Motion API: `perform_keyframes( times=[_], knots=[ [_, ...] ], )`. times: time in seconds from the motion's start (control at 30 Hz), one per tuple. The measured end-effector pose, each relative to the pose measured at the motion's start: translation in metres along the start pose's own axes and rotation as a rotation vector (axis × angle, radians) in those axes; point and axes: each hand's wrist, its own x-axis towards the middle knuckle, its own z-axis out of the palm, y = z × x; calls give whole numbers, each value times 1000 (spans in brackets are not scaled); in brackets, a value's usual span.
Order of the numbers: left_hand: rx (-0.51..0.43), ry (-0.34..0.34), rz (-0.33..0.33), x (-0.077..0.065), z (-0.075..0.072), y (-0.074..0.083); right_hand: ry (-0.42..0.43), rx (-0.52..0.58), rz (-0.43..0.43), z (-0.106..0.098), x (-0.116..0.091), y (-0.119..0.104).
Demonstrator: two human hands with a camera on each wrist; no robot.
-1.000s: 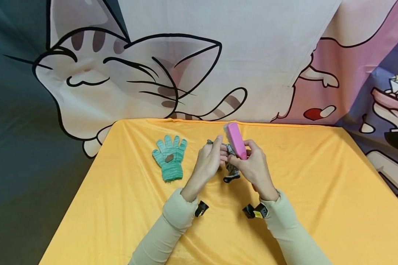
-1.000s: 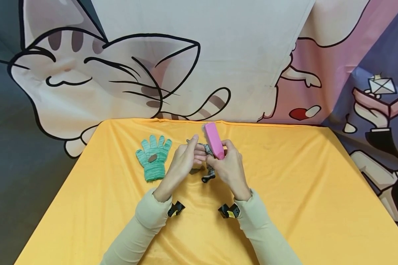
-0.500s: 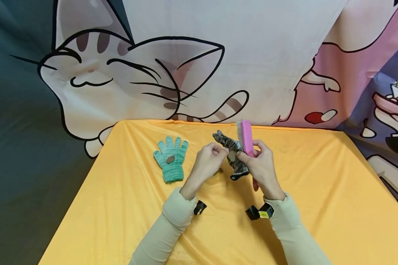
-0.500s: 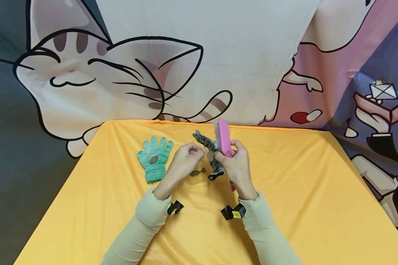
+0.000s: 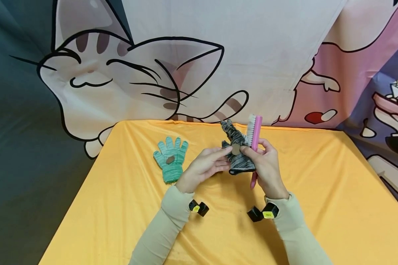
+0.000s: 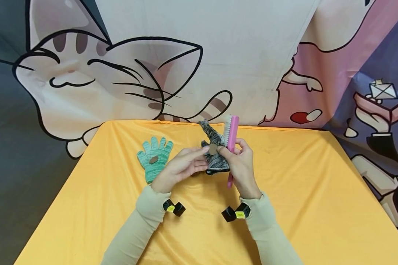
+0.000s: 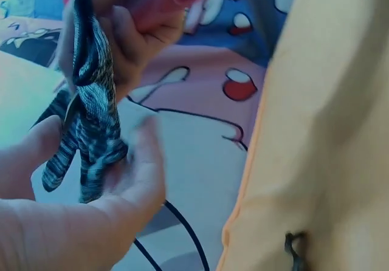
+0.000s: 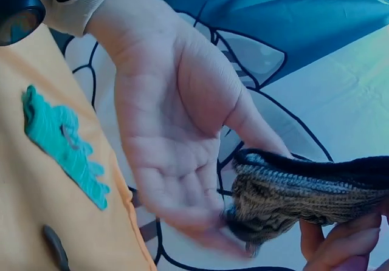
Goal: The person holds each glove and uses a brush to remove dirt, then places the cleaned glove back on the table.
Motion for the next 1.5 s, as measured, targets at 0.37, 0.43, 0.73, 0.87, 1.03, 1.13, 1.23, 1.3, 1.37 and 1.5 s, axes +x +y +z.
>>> perform_keyframes(
  times=[0.37, 0.43, 0.73, 0.87, 1.03, 1.13, 1.23, 1.3, 1.37, 1.5],
  knots=[
    [-272, 42, -4, -1, 6, 1, -5, 158, 58, 3, -2, -1],
    [-261, 42, -11, 0, 7, 0, -7, 162, 63, 3, -2, 0],
    [-155, 164, 144, -3, 12, 0, -5, 183, 59, 6, -2, 0],
    [-35, 270, 282, -5, 16, 1, -12, 182, 62, 5, -2, 0],
    [120, 355, 409, -7, 17, 0, -37, 152, 53, 2, -1, 0],
    [152, 370, 447, -9, 15, 2, -70, 145, 48, 0, 0, 0],
    [153, 362, 477, -10, 12, 5, -78, 139, 37, -2, 1, 0],
    [138, 339, 500, -10, 11, 7, -58, 117, 17, -2, 2, 0],
    [138, 330, 512, -10, 11, 8, -25, 78, -20, -2, 1, 0],
    [206, 364, 514, -12, 10, 8, 30, -48, -111, 0, -1, 0]
  ],
)
